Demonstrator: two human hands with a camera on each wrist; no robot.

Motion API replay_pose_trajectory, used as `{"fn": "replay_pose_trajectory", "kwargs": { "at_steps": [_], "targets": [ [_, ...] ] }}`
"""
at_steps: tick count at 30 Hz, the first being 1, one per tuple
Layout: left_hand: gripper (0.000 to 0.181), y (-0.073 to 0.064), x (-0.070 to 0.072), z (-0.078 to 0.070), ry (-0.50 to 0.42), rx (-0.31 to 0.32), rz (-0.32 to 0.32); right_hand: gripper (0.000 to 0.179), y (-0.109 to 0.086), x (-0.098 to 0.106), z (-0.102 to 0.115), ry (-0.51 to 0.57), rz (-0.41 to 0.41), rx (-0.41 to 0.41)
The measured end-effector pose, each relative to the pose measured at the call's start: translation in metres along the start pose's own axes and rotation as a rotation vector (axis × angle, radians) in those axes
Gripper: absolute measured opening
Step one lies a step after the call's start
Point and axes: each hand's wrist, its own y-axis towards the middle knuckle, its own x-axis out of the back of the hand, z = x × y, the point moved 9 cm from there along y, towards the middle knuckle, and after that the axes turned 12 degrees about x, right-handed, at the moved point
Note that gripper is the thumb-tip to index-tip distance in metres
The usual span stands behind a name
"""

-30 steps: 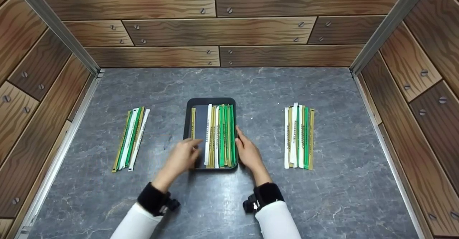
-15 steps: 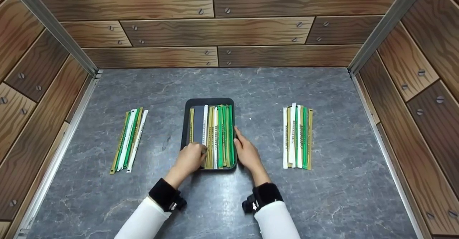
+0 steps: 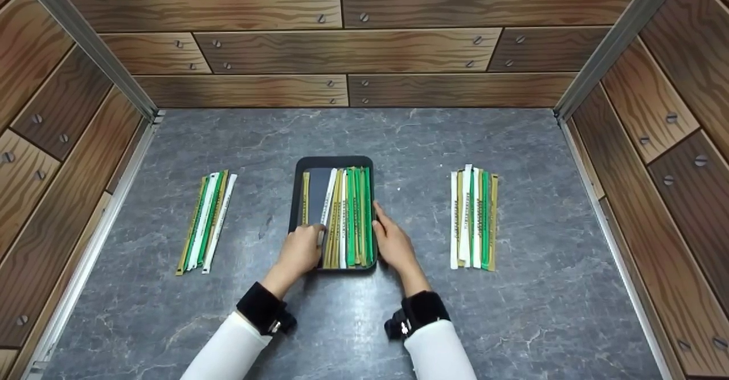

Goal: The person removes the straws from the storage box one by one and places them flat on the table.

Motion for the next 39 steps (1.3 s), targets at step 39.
{"fn": "replay_pose_trajectory", "kwargs": {
  "at_steps": [39],
  "targets": [
    [0.057,-0.019,0.089,0.050,-0.367,0.005,-0.242,0.051,0.000,-0.001,0.000,0.007,0.011,-0.005]
  ]
}}
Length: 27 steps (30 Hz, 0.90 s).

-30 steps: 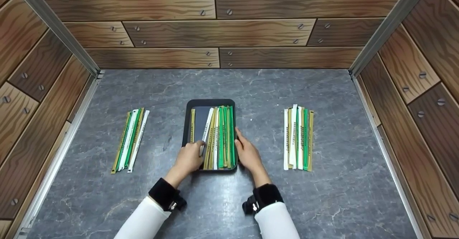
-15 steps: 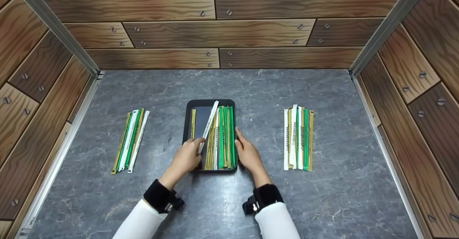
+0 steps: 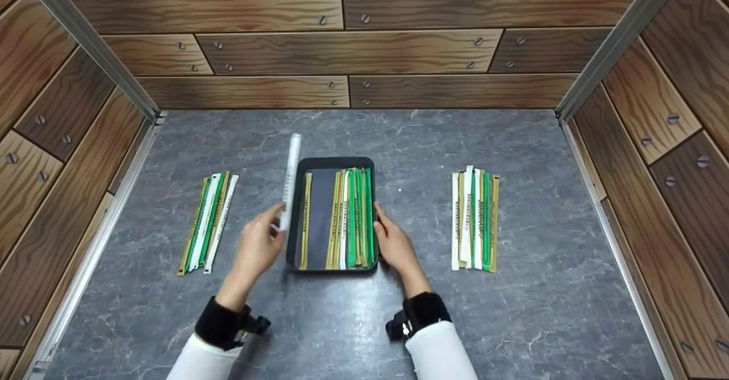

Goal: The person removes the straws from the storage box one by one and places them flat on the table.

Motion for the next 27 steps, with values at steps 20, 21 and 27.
{"fn": "replay_pose_trajectory", "kwargs": {
  "at_steps": [20,21,27],
  "targets": [
    [0.043,-0.004,0.061,0.127,0.184,0.408,-0.018,0.051,0.000,0.000,-0.002,0.004,0.002,-0.030],
    [0.042,-0.004,0.062,0.132,0.195,0.425,-0.012,0.052,0.000,0.000,-0.002,0.002,0.003,-0.030],
    [0.041,-0.007,0.067,0.155,0.258,0.529,0.038,0.051,0.000,0.001,-0.002,-0.005,0.000,-0.017]
  ]
}}
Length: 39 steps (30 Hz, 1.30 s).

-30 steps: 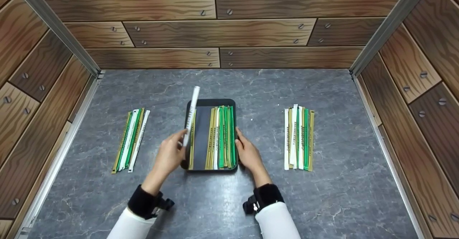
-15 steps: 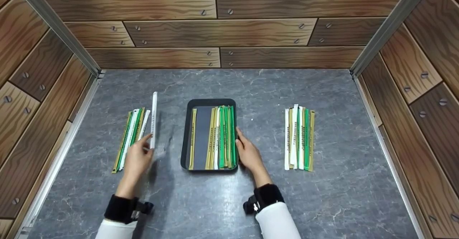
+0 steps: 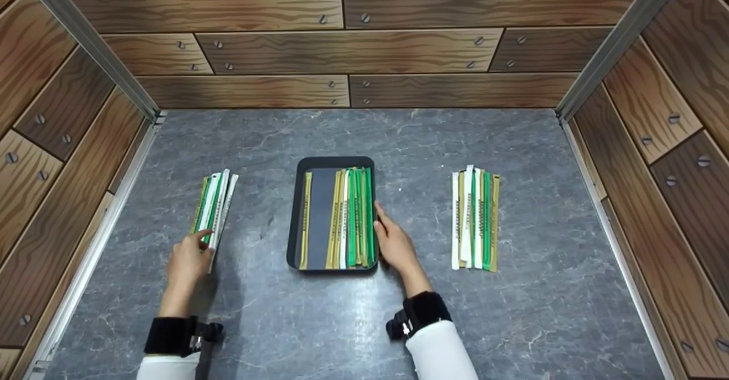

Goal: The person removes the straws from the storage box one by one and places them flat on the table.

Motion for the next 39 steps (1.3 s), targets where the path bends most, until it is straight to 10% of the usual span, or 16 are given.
{"fn": "replay_pose_trajectory", "kwargs": {
  "at_steps": [20,27,39],
  "targets": [
    [0.031,0.011,0.000,0.002,0.027,0.045,0.012,0.051,0.000,-0.001,-0.001,-0.006,-0.004,0.001],
    [0.026,-0.015,0.003,-0.041,-0.031,-0.147,-0.063,0.051,0.000,0.001,0.002,-0.008,-0.010,0.010],
    [0.041,-0.081,-0.046,-0.140,-0.078,-0.455,0.107,0.050,0.000,0.001,0.002,-0.005,-0.014,0.021]
  ]
}}
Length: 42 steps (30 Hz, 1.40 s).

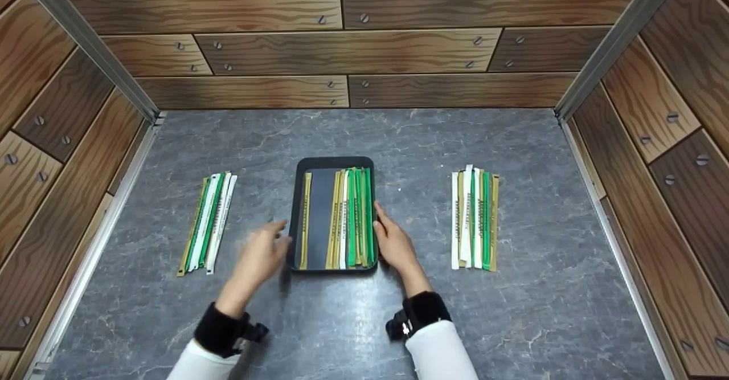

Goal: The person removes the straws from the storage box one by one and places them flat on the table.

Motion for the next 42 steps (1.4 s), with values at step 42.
{"fn": "replay_pose_trajectory", "kwargs": {
  "at_steps": [42],
  "targets": [
    [0.017,0.009,-0.075,-0.037,0.331,-0.067,-0.070,0.051,0.000,0.000,0.000,-0.001,0.003,-0.005]
  ]
}}
